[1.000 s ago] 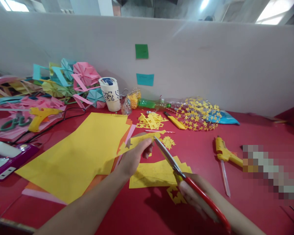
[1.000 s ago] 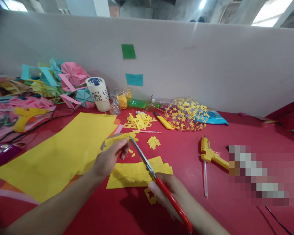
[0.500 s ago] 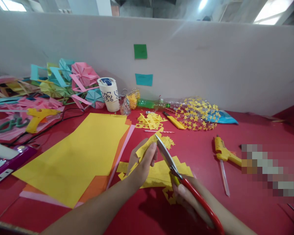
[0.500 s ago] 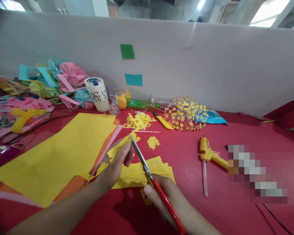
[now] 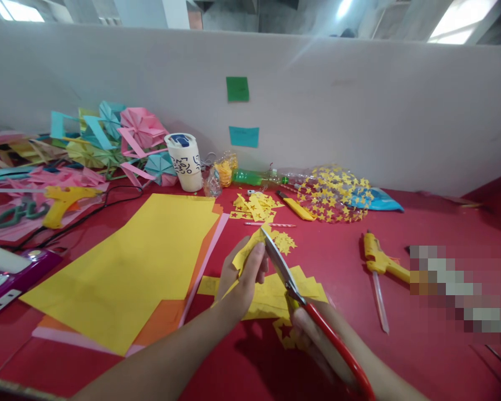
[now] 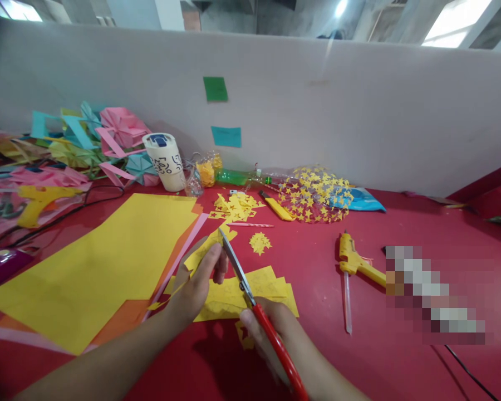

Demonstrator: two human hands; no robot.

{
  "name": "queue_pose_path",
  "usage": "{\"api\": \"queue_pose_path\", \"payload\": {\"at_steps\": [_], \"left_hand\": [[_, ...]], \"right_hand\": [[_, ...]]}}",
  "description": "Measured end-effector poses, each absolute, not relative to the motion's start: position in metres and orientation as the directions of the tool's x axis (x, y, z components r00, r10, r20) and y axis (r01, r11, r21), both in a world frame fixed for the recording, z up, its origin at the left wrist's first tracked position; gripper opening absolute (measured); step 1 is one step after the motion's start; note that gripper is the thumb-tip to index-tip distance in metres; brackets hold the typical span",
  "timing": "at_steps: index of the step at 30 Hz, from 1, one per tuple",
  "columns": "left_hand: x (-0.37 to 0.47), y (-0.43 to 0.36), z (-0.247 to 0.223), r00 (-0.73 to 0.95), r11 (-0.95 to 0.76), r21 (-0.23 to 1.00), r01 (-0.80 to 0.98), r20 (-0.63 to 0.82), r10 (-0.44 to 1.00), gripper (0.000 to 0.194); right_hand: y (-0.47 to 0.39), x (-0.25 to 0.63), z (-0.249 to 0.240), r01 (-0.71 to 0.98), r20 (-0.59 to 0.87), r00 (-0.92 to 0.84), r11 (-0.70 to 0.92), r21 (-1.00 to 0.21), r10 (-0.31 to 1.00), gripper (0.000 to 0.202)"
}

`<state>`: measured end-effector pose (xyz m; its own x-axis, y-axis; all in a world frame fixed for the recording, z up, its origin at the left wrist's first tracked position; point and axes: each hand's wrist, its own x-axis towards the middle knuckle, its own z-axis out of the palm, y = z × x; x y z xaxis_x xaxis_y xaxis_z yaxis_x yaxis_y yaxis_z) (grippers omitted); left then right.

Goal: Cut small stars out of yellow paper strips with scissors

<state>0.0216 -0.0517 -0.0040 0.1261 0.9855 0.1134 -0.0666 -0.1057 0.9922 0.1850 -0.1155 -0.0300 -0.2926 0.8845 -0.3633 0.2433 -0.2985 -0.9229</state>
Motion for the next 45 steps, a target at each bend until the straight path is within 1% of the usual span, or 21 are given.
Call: {"api": "queue_pose_path", "payload": {"at_steps": [7,15,17,22,25,28,31,34,38,41,45], "left_hand": [[0.021,-0.053,-0.006,0.118,-0.104,0.991,-0.08,0.113,0.986,0.037],[0.021,-0.05,-0.004,0.117,-0.076,0.993,-0.091,0.087,0.989,0.035],[0.021,-0.049,-0.003,0.109,-0.044,0.994,-0.1,0.055,0.992,0.036],[0.018,-0.045,-0.01,0.103,0.084,0.991,-0.107,-0.073,0.992,0.041],[0.016,-0.042,-0.015,0.049,0.098,0.977,-0.189,-0.091,0.995,0.036],[0.014,-0.037,-0.015,0.053,0.07,0.942,-0.329,-0.056,0.997,0.029],[0.012,-0.031,-0.013,0.035,0.022,0.922,-0.388,-0.009,0.999,0.022],[0.01,-0.027,-0.011,0.016,-0.021,0.93,-0.367,0.029,0.999,0.019],[0.008,-0.026,-0.011,0.068,-0.052,0.941,-0.335,0.08,0.994,0.018],[0.008,-0.025,-0.011,0.107,-0.076,0.948,-0.308,0.114,0.988,0.02],[0.007,-0.024,-0.01,0.108,-0.127,0.959,-0.252,0.158,0.982,0.019]], "right_hand": [[-0.118,0.183,-0.026,0.238,-0.348,-0.281,-0.287,-0.928,0.894,0.058],[-0.118,0.181,-0.021,0.288,-0.282,-0.237,-0.21,-0.934,0.93,0.062],[-0.118,0.181,-0.017,0.29,-0.282,-0.24,-0.209,-0.934,0.929,0.061],[-0.12,0.183,-0.009,0.309,-0.353,-0.218,-0.278,-0.909,0.91,0.059],[-0.119,0.184,-0.009,0.326,-0.338,-0.212,-0.26,-0.909,0.917,0.06],[-0.118,0.185,-0.011,0.344,-0.308,-0.221,-0.222,-0.913,0.925,0.059],[-0.118,0.185,-0.012,0.345,-0.321,-0.225,-0.233,-0.909,0.92,0.06],[-0.119,0.186,-0.012,0.346,-0.347,-0.221,-0.26,-0.901,0.911,0.059],[-0.12,0.186,-0.011,0.338,-0.383,-0.234,-0.294,-0.894,0.894,0.057],[-0.12,0.186,-0.01,0.345,-0.375,-0.239,-0.283,-0.895,0.896,0.056],[-0.119,0.188,-0.01,0.369,-0.352,-0.279,-0.238,-0.898,0.893,0.056]]}}
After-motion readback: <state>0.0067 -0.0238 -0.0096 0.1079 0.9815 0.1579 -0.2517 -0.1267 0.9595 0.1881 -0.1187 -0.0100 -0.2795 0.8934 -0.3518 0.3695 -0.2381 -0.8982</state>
